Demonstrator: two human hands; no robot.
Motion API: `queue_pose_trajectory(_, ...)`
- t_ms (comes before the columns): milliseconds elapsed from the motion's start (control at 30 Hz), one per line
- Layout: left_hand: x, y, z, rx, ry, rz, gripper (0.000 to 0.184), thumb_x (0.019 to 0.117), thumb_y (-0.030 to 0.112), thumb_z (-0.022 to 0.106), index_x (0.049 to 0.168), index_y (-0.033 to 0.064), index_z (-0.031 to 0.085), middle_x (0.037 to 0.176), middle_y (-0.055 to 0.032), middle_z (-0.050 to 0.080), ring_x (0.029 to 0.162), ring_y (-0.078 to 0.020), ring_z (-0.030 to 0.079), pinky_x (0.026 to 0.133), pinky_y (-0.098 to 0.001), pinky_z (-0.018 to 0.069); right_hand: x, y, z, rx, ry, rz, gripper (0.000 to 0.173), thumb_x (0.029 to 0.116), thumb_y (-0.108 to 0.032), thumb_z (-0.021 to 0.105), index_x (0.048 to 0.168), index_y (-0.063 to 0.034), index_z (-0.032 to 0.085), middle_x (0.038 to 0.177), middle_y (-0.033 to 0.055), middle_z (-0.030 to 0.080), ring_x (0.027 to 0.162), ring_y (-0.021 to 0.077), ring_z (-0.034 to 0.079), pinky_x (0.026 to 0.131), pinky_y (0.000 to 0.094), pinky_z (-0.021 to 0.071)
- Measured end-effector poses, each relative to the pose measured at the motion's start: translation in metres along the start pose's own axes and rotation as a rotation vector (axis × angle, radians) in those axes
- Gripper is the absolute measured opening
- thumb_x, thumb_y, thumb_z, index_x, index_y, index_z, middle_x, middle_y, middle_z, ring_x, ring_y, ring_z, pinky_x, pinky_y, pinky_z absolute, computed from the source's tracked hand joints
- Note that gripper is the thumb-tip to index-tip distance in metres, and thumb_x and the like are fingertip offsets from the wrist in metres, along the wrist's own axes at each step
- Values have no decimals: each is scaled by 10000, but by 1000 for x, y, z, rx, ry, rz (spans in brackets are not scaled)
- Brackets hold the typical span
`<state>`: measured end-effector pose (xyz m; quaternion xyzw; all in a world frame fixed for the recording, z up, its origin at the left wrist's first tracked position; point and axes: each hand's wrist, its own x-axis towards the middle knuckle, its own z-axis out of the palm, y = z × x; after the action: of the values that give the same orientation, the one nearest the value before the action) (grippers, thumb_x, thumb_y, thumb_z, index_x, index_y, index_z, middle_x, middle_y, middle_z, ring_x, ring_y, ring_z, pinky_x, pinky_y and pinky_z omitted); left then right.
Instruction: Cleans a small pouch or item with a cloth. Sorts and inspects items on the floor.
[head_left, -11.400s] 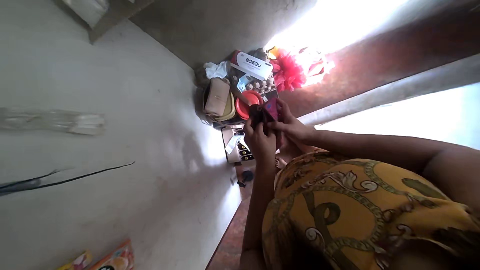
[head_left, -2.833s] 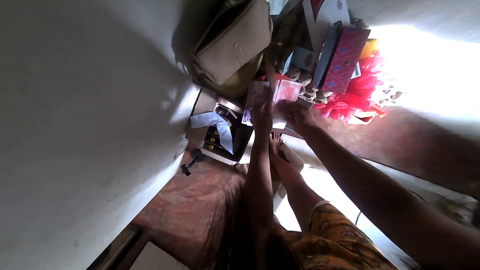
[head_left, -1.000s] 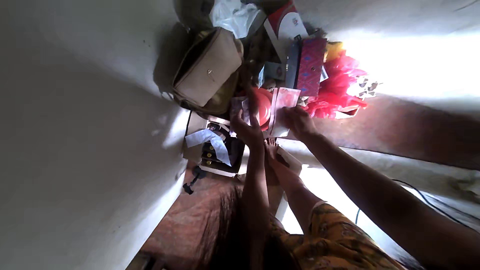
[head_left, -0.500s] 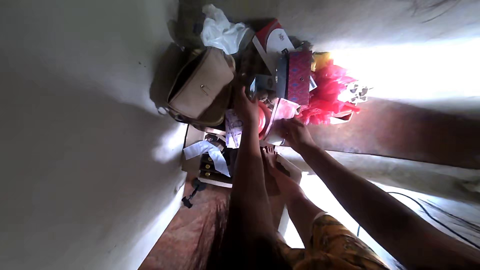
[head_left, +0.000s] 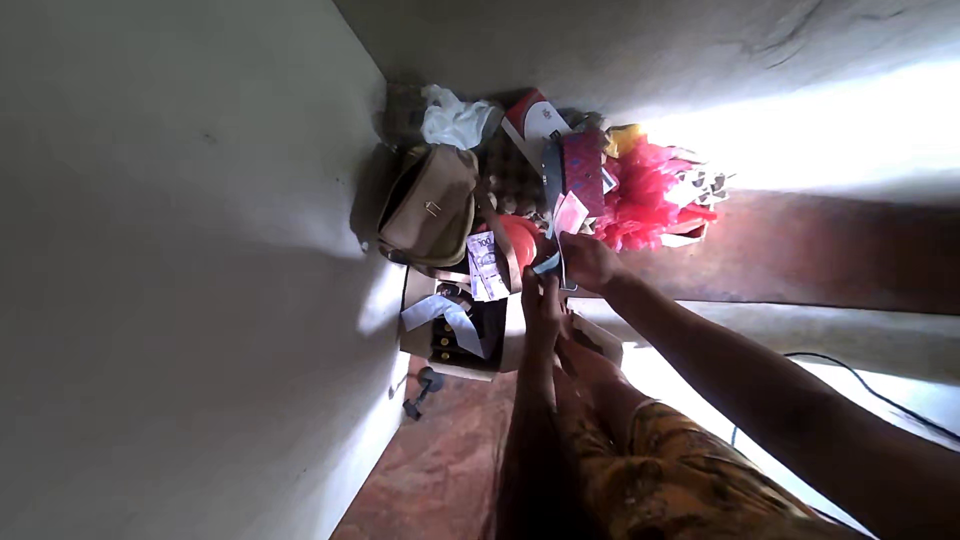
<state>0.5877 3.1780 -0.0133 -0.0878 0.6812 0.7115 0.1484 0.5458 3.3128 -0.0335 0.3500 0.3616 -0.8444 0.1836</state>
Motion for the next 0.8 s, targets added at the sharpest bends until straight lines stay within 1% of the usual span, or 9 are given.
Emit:
queue_pose_trajectory(33, -8, 2, -1, -35, 14, -57, 358, 981, 44, 509, 1297, -124, 527, 1206, -206, 610, 1079, -142, 589, 959, -296, 489, -6, 0, 4, -30, 54, -14, 258, 1109, -274, 383, 1189, -99, 555, 951, 26, 666, 846, 117, 665, 763, 319, 579)
queue_pose_trajectory(100, -15, -5, -9, -192, -25, -102, 433, 1005, 104, 430, 1362, -140, 458, 1287, -226, 580, 1143, -168, 588, 1021, -329, 490, -16, 0, 8, -131, 148, -73, 256, 1084, -222, 487, 1291, -87, 554, 1029, 33, 684, 885, 102, 671, 789, 300, 574)
queue_pose_trajectory(200, -11, 3, -20, -485, -77, -234, 557, 1086, 411, 139, 1334, -29, 375, 1205, -159, 627, 1070, -207, 670, 962, -384, 553, -31, -5, 11, -354, 76, -147, 326, 1065, -153, 525, 1381, -77, 504, 1100, 36, 681, 931, 84, 674, 838, 287, 579)
queue_pose_trajectory(267, -6, 12, -30, -444, -106, -333, 642, 1094, 492, 121, 1429, 7, 374, 1189, -165, 667, 1012, -216, 704, 919, -390, 582, -40, -7, 15, -462, -9, -163, 324, 1071, -152, 519, 1387, -82, 487, 1099, 45, 685, 935, 95, 684, 839, 301, 588)
queue_pose_trajectory(400, 3, 21, -37, -105, -131, -375, 572, 1083, 243, 483, 1578, 35, 285, 1475, -236, 482, 1275, -273, 564, 1068, -436, 485, -49, -3, 21, -705, -129, -200, 385, 1067, -106, 506, 1439, -45, 422, 1085, 98, 675, 901, 128, 686, 813, 332, 595)
queue_pose_trajectory(467, 6, 20, -34, -17, -104, -307, 581, 1062, 186, 482, 1569, -12, 277, 1513, -250, 441, 1348, -279, 499, 1120, -440, 430, -46, 2, 24, -819, -167, -217, 426, 1057, -90, 510, 1460, -21, 391, 1116, 121, 663, 942, 138, 677, 848, 349, 584)
queue_pose_trajectory(533, 6, 18, -29, 72, -33, -214, 476, 1056, 126, 456, 1498, -38, 388, 1402, -243, 543, 1283, -265, 540, 1096, -433, 430, -43, 9, 26, -908, -182, -234, 505, 1050, -93, 522, 1512, -24, 328, 1254, 158, 632, 1095, 178, 658, 963, 394, 553)
queue_pose_trajectory(667, 5, 16, -14, 190, 30, -171, 429, 1097, 119, 380, 1496, -40, 382, 1365, -244, 570, 1251, -262, 574, 1080, -414, 461, -40, 20, 26, -947, -174, -235, 709, 1065, -117, 499, 1643, -114, 87, 1506, 162, 498, 1304, 186, 572, 1098, 398, 477)
queue_pose_trajectory(800, 15, 4, -12, 247, 60, -217, 507, 1052, 21, 407, 1541, -54, 296, 1465, -275, 482, 1334, -298, 513, 1118, -429, 426, -38, 5, 22, -922, -166, -134, 663, 1088, -179, 451, 1660, -196, 117, 1632, 115, 364, 1391, 223, 498, 1131, 441, 430)
